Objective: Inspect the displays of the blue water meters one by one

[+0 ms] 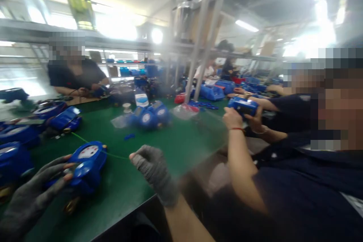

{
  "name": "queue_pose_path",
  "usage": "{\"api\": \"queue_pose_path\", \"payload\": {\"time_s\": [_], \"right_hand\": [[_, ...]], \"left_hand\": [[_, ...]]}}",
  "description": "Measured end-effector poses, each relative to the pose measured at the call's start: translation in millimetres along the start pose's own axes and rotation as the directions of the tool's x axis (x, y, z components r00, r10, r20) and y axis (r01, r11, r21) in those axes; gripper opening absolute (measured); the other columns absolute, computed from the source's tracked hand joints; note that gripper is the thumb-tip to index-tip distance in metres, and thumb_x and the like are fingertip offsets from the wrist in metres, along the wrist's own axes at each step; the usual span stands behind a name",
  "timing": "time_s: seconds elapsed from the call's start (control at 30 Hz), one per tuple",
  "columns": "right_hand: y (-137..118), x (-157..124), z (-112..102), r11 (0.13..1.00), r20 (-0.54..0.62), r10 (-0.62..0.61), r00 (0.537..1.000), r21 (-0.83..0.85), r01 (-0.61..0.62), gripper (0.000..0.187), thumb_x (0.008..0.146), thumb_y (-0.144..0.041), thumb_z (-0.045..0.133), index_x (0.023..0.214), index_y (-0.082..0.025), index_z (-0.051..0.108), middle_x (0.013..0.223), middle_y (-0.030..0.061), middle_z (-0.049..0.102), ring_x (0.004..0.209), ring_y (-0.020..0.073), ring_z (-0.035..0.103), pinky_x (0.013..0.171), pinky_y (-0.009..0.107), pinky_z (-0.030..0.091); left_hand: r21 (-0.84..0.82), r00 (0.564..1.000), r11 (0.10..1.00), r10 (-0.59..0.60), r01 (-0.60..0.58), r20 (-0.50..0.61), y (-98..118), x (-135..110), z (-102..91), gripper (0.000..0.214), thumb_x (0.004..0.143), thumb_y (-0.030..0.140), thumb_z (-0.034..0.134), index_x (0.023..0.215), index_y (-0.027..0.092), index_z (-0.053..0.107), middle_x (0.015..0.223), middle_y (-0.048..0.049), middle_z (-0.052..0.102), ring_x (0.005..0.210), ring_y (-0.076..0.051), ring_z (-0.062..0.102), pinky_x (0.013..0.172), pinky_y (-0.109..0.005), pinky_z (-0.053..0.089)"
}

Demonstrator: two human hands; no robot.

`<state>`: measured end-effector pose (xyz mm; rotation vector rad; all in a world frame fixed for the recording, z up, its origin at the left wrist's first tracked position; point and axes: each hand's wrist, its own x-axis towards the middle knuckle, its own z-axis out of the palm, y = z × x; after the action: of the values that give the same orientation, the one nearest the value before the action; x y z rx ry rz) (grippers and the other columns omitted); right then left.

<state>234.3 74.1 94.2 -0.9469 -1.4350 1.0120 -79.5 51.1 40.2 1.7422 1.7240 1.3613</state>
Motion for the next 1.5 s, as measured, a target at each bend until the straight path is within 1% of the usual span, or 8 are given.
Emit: {"api": "queue_pose_path", "payload": {"time_s": [0.23, 0.5, 0.67, 0.77, 0.9, 1.03, 1.2, 1.5], "right_hand": [[-0.3, 5.5, -14.5, 0.986, 0.093, -0.010, 0.996, -0.166, 0.026, 0.024, 0.074, -0.037, 0.071, 0.062, -0.019, 0.061, 0.063, 0.0007, 0.059, 0.060, 0.0144, 0.053, 0.057, 0.027, 0.043], [-4.6, -10.9, -21.8, 0.962, 0.243, 0.164, 0.956, -0.255, -0.100, 0.022, 0.076, -0.043, 0.073, 0.081, -0.022, 0.069, 0.074, 0.0042, 0.067, 0.066, 0.0188, 0.061, 0.059, 0.028, 0.051], [-6.6, -16.5, 2.4, 0.935, 0.498, -0.011, 0.867, -0.303, 0.186, 0.018, 0.080, -0.041, 0.068, 0.082, -0.024, 0.073, 0.078, 0.0060, 0.071, 0.073, 0.0203, 0.065, 0.069, 0.030, 0.053], [-8.8, -22.8, 22.5, 0.925, 0.565, -0.037, 0.824, -0.293, 0.242, 0.016, 0.085, -0.036, 0.061, 0.082, -0.024, 0.072, 0.073, 0.0059, 0.070, 0.066, 0.0176, 0.063, 0.065, 0.027, 0.052], [-0.8, -39.1, 42.3, 0.916, 0.596, -0.015, 0.803, -0.313, 0.250, 0.016, 0.087, -0.031, 0.058, 0.080, -0.023, 0.071, 0.068, 0.0037, 0.069, 0.059, 0.0150, 0.061, 0.055, 0.023, 0.049], [9.0, -48.6, 51.3, 0.936, 0.476, -0.048, 0.878, -0.284, 0.206, 0.017, 0.087, -0.031, 0.060, 0.078, -0.021, 0.071, 0.073, 0.0044, 0.071, 0.063, 0.0162, 0.065, 0.058, 0.024, 0.051], [12.3, -31.2, 43.5, 0.950, 0.127, -0.170, 0.977, -0.243, 0.196, 0.014, 0.080, -0.029, 0.067, 0.070, -0.020, 0.067, 0.068, 0.0037, 0.069, 0.061, 0.0171, 0.063, 0.056, 0.025, 0.052], [4.6, -16.2, 32.2, 0.922, 0.020, -0.292, 0.956, -0.261, 0.287, 0.007, 0.079, -0.022, 0.070, 0.076, -0.021, 0.064, 0.069, -0.0026, 0.067, 0.058, 0.0113, 0.062, 0.054, 0.018, 0.051]], "left_hand": [[-0.072, 0.983, 0.993, 0.079, -0.092, -0.166, 31.2, -12.6, 5.1, 0.028, 0.082, 0.042, 0.071, 0.101, 0.021, 0.071, 0.126, -0.0107, 0.060, 0.119, -0.028, 0.056, 0.104, -0.047, 0.046], [0.254, 0.877, 0.951, 0.271, -0.178, -0.397, 48.6, -43.7, -3.5, 0.032, 0.090, 0.025, 0.063, 0.121, 0.023, 0.060, 0.131, -0.0093, 0.058, 0.124, -0.027, 0.052, 0.106, -0.048, 0.043], [0.383, 0.833, 0.774, 0.553, -0.504, -0.021, 86.3, -79.8, 13.5, 0.045, 0.084, 0.023, 0.067, 0.128, 0.021, 0.054, 0.118, -0.0076, 0.066, 0.117, -0.027, 0.057, 0.111, -0.052, 0.034], [0.261, 0.877, 0.839, 0.474, -0.477, 0.079, 86.6, -95.6, 32.8, 0.019, 0.087, 0.013, 0.061, 0.103, 0.022, 0.061, 0.083, 0.0004, 0.069, 0.081, -0.018, 0.063, 0.097, -0.042, 0.045], [0.151, 0.955, 0.947, 0.293, -0.283, -0.052, 83.5, -106.9, 42.6, 0.011, 0.091, 0.018, 0.055, 0.091, 0.024, 0.064, 0.079, -0.0014, 0.067, 0.074, -0.019, 0.062, 0.074, -0.035, 0.051], [-0.148, 0.999, 0.988, 0.049, -0.050, -0.011, 91.2, -113.1, 41.5, 0.018, 0.094, 0.027, 0.052, 0.084, 0.022, 0.065, 0.077, -0.0037, 0.067, 0.070, -0.017, 0.064, 0.064, -0.028, 0.052], [-0.272, 0.979, 0.942, -0.177, 0.199, 0.104, 69.4, -123.8, 45.2, 0.018, 0.092, 0.034, 0.058, 0.087, 0.021, 0.068, 0.082, -0.0047, 0.067, 0.076, -0.018, 0.064, 0.073, -0.027, 0.053], [-0.418, 0.934, 0.837, -0.344, 0.354, 0.102, 24.1, -140.5, 27.5, 0.023, 0.091, 0.039, 0.061, 0.097, 0.018, 0.069, 0.088, -0.0067, 0.068, 0.082, -0.021, 0.064, 0.077, -0.030, 0.051]]}}
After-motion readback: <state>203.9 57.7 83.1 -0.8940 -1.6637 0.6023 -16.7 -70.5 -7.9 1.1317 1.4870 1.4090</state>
